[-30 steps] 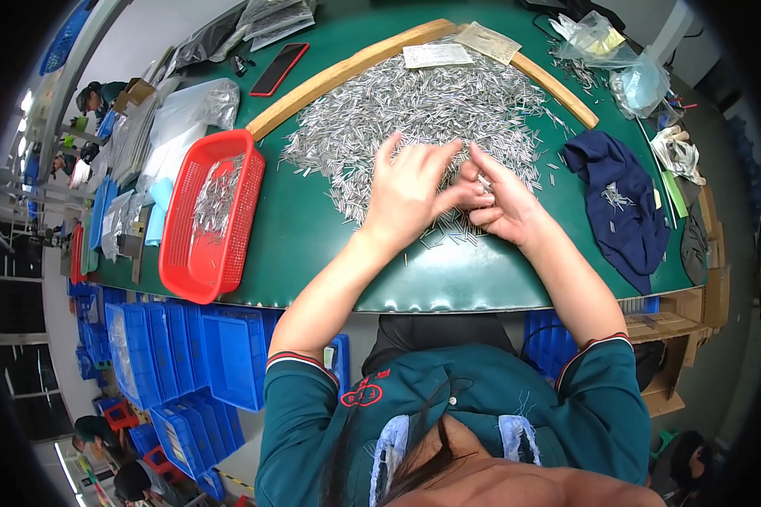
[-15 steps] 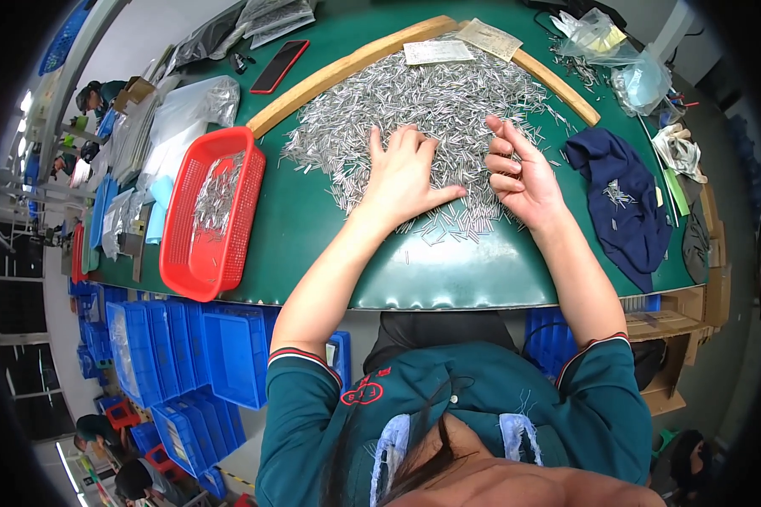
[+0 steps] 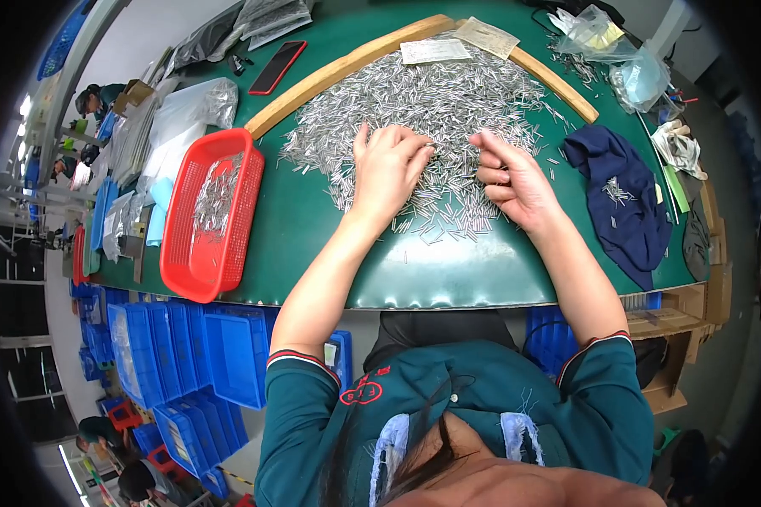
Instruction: The person sorts small metal hardware pins by hand, inspecting them at a factory workbench.
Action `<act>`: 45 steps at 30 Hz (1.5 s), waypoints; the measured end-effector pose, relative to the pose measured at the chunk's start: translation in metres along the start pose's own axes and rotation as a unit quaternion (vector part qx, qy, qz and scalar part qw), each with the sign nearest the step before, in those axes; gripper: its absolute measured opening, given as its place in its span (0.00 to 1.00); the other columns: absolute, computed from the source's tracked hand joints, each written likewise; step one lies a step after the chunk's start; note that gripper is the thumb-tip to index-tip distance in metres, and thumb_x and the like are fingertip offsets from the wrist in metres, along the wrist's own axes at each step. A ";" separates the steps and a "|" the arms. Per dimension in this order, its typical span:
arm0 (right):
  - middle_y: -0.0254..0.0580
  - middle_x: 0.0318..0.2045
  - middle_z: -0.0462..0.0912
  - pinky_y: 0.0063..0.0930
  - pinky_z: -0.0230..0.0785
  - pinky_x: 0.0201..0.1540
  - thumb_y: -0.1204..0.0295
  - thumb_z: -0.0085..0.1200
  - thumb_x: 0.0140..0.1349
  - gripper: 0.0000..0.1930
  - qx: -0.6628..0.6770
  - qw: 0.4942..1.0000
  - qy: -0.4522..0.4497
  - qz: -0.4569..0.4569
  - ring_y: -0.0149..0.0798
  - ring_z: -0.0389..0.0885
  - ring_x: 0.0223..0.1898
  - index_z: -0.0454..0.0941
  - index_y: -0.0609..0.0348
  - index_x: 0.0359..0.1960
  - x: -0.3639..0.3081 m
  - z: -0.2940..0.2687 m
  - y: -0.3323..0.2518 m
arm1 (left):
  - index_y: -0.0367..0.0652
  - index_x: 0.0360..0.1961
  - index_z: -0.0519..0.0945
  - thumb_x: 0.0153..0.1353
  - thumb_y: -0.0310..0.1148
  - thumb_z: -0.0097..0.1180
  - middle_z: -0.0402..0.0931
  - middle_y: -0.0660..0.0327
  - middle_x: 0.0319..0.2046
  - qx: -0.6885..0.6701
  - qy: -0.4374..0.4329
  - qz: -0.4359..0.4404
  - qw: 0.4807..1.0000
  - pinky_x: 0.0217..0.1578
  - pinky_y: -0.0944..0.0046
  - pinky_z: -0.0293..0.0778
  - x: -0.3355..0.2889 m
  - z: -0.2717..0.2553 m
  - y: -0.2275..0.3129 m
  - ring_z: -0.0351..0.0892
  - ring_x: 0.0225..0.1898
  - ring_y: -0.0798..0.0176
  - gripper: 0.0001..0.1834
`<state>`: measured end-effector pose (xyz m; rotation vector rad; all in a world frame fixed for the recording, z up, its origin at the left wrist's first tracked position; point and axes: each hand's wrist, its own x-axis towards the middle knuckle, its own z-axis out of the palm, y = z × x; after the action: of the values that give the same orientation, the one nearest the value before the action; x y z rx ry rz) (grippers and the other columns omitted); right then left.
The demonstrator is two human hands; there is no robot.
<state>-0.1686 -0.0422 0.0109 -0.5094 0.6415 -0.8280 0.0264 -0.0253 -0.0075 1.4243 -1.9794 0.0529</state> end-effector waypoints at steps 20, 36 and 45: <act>0.35 0.31 0.79 0.17 0.65 0.37 0.72 0.52 0.59 0.09 -0.411 0.857 0.023 -0.310 0.22 0.73 0.34 0.78 0.65 0.36 -0.002 0.008 0.027 | 0.42 0.40 0.80 0.56 0.30 0.54 0.79 0.58 0.35 -0.365 -0.028 -0.134 0.921 0.44 0.66 0.70 -0.008 0.002 0.020 0.77 0.38 0.65 0.10; 0.35 0.25 0.76 0.20 0.63 0.27 0.74 0.58 0.52 0.08 -0.490 0.777 0.037 -0.393 0.26 0.70 0.24 0.79 0.61 0.34 -0.008 0.012 0.025 | 0.40 0.47 0.76 0.60 0.27 0.50 0.77 0.57 0.42 -0.449 -0.033 -0.123 0.884 0.45 0.70 0.71 -0.009 0.001 0.024 0.76 0.42 0.68 0.14; 0.34 0.21 0.73 0.21 0.62 0.26 0.72 0.61 0.50 0.09 -0.519 0.752 0.057 -0.403 0.25 0.68 0.23 0.78 0.60 0.33 -0.009 0.014 0.026 | 0.44 0.44 0.78 0.52 0.23 0.55 0.78 0.57 0.35 -0.147 0.029 0.050 0.987 0.40 0.65 0.70 -0.008 -0.004 0.024 0.77 0.35 0.60 0.15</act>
<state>-0.1501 -0.0181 0.0072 -1.8689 0.9989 -1.2749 0.0090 -0.0079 -0.0007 1.1222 -1.9184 -0.1453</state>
